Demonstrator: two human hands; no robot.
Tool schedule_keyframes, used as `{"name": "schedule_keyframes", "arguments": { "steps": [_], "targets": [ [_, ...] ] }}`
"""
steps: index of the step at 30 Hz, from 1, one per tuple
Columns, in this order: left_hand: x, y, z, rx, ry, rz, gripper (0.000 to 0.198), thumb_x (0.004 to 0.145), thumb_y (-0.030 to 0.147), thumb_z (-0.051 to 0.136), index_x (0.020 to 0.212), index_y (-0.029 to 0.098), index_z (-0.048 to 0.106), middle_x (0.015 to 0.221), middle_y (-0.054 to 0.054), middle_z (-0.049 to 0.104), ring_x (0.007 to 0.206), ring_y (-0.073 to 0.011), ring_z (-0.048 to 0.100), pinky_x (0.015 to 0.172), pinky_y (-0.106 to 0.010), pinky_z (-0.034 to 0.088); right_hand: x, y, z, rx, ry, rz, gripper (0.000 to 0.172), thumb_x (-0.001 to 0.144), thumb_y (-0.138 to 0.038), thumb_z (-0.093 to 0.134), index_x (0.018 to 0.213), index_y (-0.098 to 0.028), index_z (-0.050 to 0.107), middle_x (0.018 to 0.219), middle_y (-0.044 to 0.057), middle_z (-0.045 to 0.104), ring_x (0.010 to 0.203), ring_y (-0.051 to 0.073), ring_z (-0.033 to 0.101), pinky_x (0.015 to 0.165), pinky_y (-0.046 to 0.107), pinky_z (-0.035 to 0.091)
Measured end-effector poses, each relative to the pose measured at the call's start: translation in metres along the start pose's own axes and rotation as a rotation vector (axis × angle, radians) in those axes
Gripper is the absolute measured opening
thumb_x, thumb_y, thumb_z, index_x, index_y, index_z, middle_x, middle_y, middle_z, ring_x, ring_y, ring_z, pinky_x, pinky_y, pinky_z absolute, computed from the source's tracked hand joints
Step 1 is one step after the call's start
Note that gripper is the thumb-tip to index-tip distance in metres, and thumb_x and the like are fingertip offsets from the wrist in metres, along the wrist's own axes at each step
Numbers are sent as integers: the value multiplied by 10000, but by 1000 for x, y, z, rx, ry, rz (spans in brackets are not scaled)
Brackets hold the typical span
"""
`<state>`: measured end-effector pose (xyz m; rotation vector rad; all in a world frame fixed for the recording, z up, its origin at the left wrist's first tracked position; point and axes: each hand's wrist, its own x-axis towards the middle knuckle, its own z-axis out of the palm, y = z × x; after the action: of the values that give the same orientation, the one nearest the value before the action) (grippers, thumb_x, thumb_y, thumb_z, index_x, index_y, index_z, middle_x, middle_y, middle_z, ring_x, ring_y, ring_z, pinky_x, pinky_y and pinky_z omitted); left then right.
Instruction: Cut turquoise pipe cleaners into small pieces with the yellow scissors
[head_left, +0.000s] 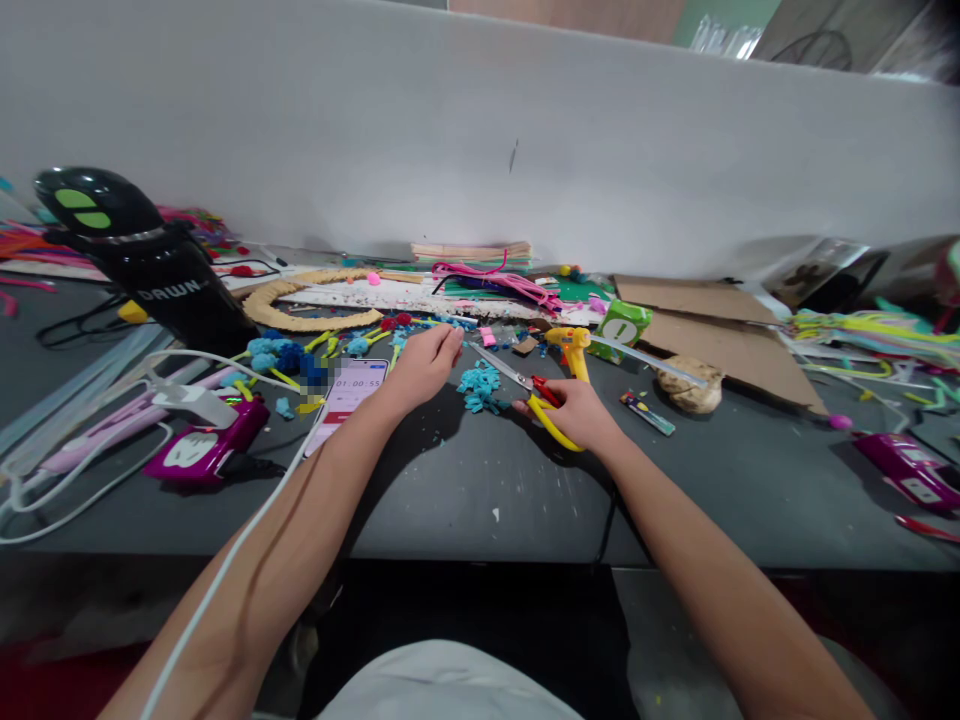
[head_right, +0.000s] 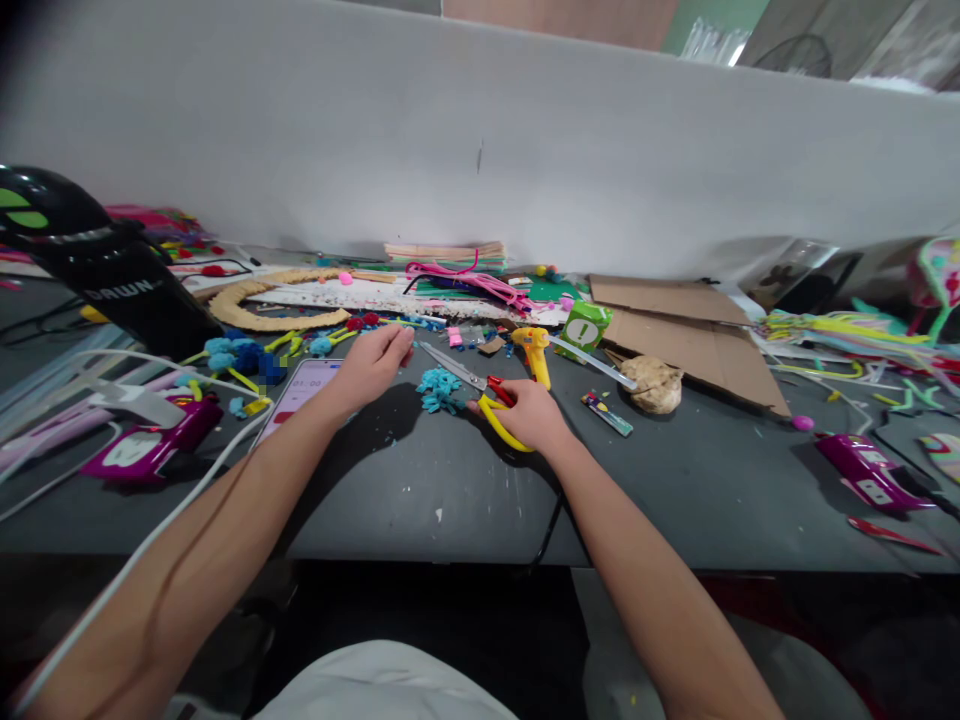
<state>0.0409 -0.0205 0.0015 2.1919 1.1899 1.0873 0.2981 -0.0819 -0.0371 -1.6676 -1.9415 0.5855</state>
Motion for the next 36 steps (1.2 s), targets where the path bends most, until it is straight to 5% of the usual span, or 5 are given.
{"name": "schedule_keyframes", "arguments": {
  "steps": [21,36],
  "targets": [
    [0,-2,-1,2,5,-14,386,973,437,391,715,181,519,665,-16,573,629,-149,512,617,-281,364,-1,-8,-3,32,0,33,513,683,-668,660,592,-191,496,553,-22,424,535,108,345,484,251,263],
    [0,-4,-3,20,-15,-2,353,965,413,419,750,168,554,676,-16,593,614,-139,503,600,-264,354,2,-1,-1,32,-29,0,496,697,-658,656,628,-172,583,566,-13,452,549,114,375,492,251,264]
  ]
}}
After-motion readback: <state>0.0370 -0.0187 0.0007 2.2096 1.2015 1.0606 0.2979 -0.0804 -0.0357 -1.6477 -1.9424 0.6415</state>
